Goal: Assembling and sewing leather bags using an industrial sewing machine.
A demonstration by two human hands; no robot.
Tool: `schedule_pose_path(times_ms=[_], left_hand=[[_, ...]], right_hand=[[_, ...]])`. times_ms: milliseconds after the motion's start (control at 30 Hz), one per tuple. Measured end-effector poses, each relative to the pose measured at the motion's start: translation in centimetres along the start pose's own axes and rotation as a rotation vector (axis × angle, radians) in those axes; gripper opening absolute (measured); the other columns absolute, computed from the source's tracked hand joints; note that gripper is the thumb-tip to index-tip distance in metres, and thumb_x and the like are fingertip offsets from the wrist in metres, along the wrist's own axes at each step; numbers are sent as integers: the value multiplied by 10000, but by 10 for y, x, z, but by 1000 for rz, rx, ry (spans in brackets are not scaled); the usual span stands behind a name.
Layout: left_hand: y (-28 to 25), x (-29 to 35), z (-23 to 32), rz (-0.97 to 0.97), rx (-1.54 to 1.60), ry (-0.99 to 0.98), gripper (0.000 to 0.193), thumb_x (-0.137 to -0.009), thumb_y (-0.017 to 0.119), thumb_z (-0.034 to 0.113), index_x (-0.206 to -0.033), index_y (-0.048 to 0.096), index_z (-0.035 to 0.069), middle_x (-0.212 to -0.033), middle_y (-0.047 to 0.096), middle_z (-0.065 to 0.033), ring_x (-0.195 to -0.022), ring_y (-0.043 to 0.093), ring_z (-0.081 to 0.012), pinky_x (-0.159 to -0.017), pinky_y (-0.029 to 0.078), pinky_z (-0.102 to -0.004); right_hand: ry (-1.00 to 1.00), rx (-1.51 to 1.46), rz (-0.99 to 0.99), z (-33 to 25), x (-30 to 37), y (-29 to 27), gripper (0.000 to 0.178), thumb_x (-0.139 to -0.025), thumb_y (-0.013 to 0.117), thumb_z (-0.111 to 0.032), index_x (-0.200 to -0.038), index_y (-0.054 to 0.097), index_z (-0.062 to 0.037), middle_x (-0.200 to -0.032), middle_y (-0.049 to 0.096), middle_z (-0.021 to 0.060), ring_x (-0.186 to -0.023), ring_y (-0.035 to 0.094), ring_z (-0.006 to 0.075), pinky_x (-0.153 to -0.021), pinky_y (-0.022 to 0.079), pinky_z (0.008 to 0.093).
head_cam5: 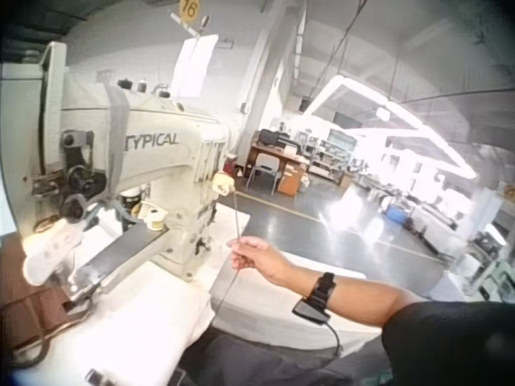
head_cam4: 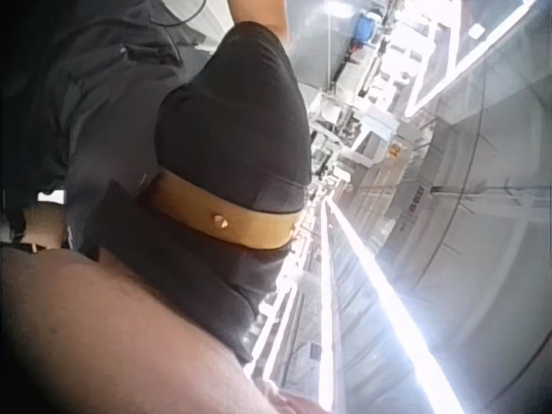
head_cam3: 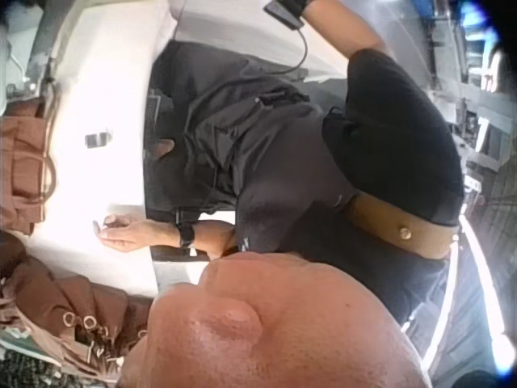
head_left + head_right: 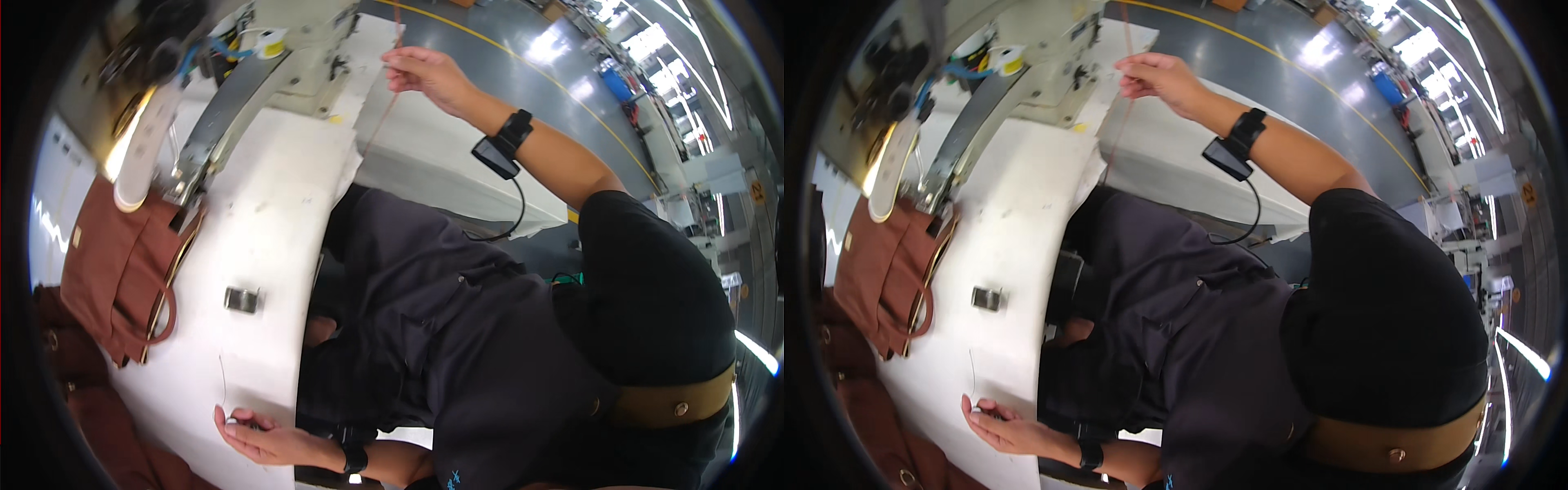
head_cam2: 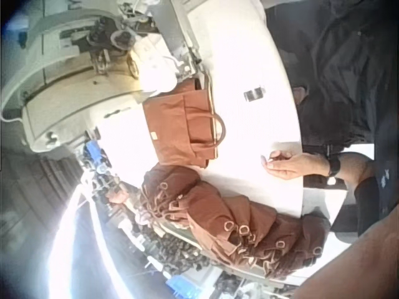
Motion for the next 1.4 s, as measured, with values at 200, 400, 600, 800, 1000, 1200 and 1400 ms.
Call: schedule_pose_path(times_ms=[200, 400, 600, 800, 1000, 1200, 1400], left_hand=[[6, 1, 9, -54, 50, 107, 420, -1074, 488, 314, -1172, 640, -65, -794, 556, -47, -623, 468, -114, -523, 374, -246], [13, 3, 20, 19, -99, 190, 380, -1082, 474, 290, -1211, 659, -16, -854, 581, -34, -665, 473, -97, -563, 367, -231], [5, 4, -2, 93, -60, 12, 338, -1080, 502, 258, -1241, 662, 7, -881, 575, -6, -680, 419, -41, -559, 299, -178], [18, 11, 10, 60, -102, 68, 325, -1071, 501, 235, -1237, 653, 0, -855, 570, -11, -598, 323, -48, -533, 251, -185], [23, 14, 12, 78, -179, 51, 354, -1062, 505, 257, -1244, 647, -12, -855, 572, -5, -590, 324, -49, -518, 252, -186], [20, 11, 10, 72, -191, 33, 343, -1057, 507, 278, -1265, 653, 49, -853, 561, 33, -616, 367, -33, -523, 240, -184], [22, 7, 6, 26, -92, 42, 319, -1079, 475, 255, -1245, 637, 35, -808, 548, 14, -572, 328, -5, -478, 186, -179]], right_hand=[[-88, -93, -34, -22, 1, 1, 326, -1021, 615, -239, -1232, 641, 7, -922, 698, 55, -853, 696, 152, -884, 559, 312], [-28, 60, -114, 39, 16, -12, 334, -1027, 607, -245, -1198, 685, 31, -976, 731, 88, -935, 696, 173, -916, 540, 308], [128, 243, -224, 165, 52, -40, 342, -1033, 598, -249, -1193, 698, 37, -1079, 744, 109, -1036, 683, 163, -970, 508, 300], [313, 431, -251, 273, 98, -100, 306, -1033, 594, -233, -1154, 725, 16, -1112, 747, 75, -1069, 669, 144, -992, 487, 289], [559, 542, -220, 376, 174, -165, 291, -1015, 608, -275, -1137, 754, -55, -1074, 758, 65, -987, 664, 124, -911, 502, 300], [518, 948, -473, 442, 249, -201, 253, -1017, 560, -303, -1072, 769, -171, -853, 713, 37, -720, 619, 163, -644, 505, 344], [989, 438, -167, 435, 308, -222, 268, -1018, 556, -271, -1061, 733, -74, -882, 705, 35, -696, 640, 135, -594, 501, 295]])
Point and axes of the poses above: each hand's wrist, its own x-axis away from the middle knuckle, its own y-axis out of the palm, z = x × y, the point moved 9 cm from there along -x, towards the middle knuckle
